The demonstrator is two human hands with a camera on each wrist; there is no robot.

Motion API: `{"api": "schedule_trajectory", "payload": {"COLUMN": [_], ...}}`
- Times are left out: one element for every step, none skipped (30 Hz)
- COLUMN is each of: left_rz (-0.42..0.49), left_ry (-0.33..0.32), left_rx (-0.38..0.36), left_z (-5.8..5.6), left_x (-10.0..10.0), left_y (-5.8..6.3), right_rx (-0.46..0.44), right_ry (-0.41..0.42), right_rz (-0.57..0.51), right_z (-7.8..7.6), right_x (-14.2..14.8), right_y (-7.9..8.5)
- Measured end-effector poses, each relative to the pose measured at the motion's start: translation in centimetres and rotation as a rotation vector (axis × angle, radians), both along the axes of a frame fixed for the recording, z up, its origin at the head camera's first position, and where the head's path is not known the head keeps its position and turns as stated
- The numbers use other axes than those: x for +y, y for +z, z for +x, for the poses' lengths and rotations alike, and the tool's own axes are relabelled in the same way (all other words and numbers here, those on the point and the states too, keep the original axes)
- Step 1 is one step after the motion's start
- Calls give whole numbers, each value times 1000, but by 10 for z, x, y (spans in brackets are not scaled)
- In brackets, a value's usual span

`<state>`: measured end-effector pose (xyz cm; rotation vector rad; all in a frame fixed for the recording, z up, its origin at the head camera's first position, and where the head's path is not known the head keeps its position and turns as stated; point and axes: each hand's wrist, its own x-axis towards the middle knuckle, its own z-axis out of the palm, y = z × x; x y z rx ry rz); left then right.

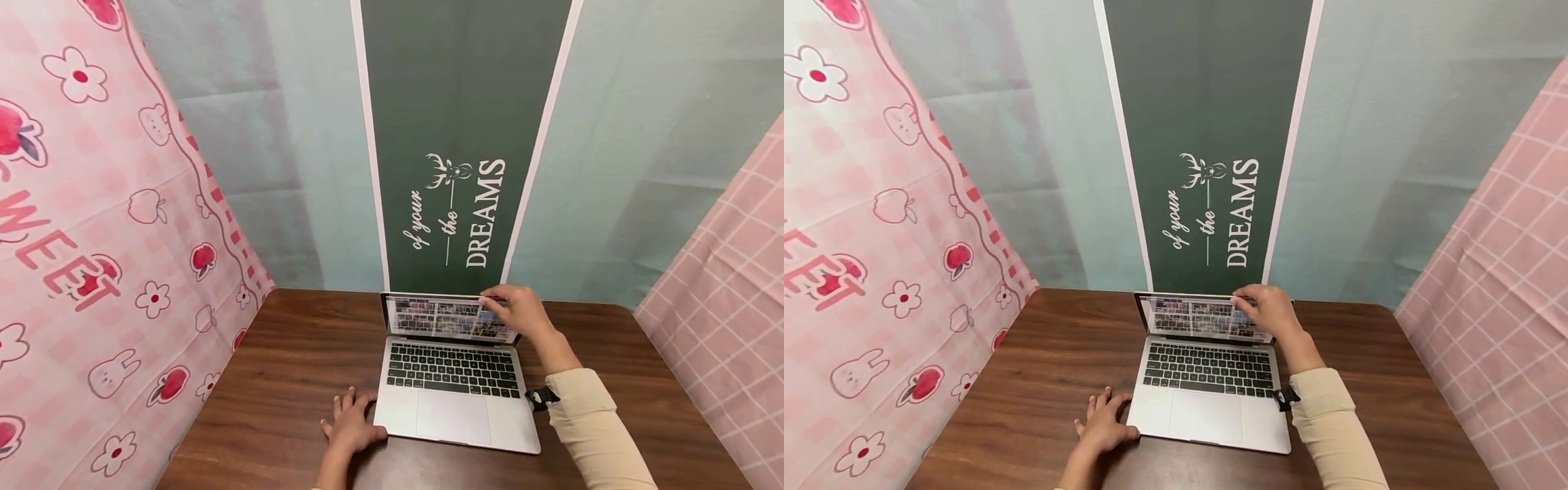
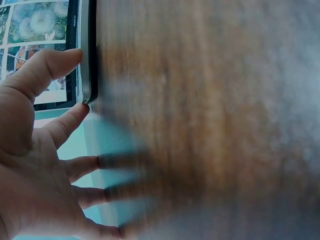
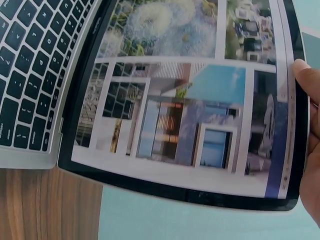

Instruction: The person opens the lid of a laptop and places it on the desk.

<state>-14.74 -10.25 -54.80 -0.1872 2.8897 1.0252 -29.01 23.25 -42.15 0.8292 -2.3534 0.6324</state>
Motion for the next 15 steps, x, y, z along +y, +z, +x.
{"api": "schedule_trajectory", "payload": {"left_rz": [1,0,-5,-7,-12,-17,-21,-24,-26,-27,-26,-24,-21,-17,-13], "left_ry": [0,3,4,6,5,5,6,7,6,5,5,7,8,9,10], "left_rx": [3,4,5,4,7,9,9,8,7,8,9,11,12,12,14], "left_z": [0,0,0,0,0,0,0,0,0,0,0,0,0,0,0], "left_x": [0,0,0,-1,-1,-1,-1,-2,-2,-1,-1,-1,-1,0,0], "left_y": [-1,-1,-1,-2,-1,-2,-2,-2,-2,-1,-2,-2,-2,-2,-3], "right_rx": [-2,-3,-8,-13,-18,-19,-22,-29,-35,-41,-44,-55,-69,-84,-95], "right_ry": [-5,-12,-23,-31,-40,-52,-64,-74,-84,-92,-100,-106,-114,-124,-137], "right_rz": [-4,-8,-14,-23,-33,-41,-53,-69,-86,-108,-126,-147,-169,-188,-204], "right_z": [0,1,1,2,2,2,3,3,3,4,5,5,5,6,7], "right_x": [2,4,7,9,12,15,17,20,23,26,29,31,34,37,40], "right_y": [0,0,-1,-1,-2,-3,-4,-5,-7,-8,-9,-11,-12,-12,-12]}}
